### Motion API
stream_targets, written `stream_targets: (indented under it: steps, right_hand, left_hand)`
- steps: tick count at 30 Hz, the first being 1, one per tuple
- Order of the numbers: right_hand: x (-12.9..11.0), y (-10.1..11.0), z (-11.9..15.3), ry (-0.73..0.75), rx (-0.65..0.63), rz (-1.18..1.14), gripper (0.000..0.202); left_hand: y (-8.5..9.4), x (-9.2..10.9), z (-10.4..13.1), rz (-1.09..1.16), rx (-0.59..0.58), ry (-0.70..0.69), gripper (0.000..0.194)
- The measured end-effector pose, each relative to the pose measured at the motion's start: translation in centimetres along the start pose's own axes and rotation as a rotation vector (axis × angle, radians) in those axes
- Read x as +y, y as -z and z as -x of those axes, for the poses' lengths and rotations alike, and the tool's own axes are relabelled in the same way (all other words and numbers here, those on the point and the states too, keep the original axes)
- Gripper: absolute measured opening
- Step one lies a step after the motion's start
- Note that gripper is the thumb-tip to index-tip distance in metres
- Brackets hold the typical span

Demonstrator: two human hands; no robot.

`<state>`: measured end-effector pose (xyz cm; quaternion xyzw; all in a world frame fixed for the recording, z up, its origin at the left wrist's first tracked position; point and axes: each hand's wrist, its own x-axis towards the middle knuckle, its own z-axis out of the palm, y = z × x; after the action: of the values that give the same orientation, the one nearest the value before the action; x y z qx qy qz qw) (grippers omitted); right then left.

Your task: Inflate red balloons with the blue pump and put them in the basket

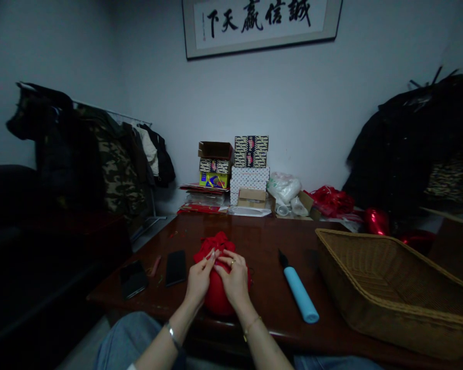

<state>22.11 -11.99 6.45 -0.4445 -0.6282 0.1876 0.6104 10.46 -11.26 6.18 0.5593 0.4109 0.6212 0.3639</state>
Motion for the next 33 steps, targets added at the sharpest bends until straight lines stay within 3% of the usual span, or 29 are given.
stream_targets:
  steps: [3,8,13,15,22,33]
  right_hand:
    - [0.0,-0.1,0.1,0.005,-0.009,0.031,0.01]
    - [0.7,0.8,0.0,-0.017,-0.035,0.071,0.025]
    - [1.4,1.9,1.0,0.004,-0.23,0.252,0.088]
    - [1.4,2.1,1.3,0.002,-0.323,0.41,0.098]
    - [0.7,2.1,1.6,0.032,-0.429,0.685,0.11]
    - [-0.2,2.9,1.1,0.256,-0.335,0.913,0.114]
  left_hand:
    - [-0.1,0.3,0.1,-0.072,-0.038,-0.055,0.032]
    - [0.9,0.0,-0.1,-0.237,-0.056,-0.129,0.031]
    - [2.1,-0.1,0.1,-0.375,-0.136,-0.171,0.032]
    - [2.1,-0.1,0.2,-0.416,-0.168,-0.175,0.034]
    - [1.9,-0.1,-0.1,-0.501,-0.175,-0.172,0.035]
    - [1.7,2.5,-0.6,-0.59,-0.219,-0.235,0.036]
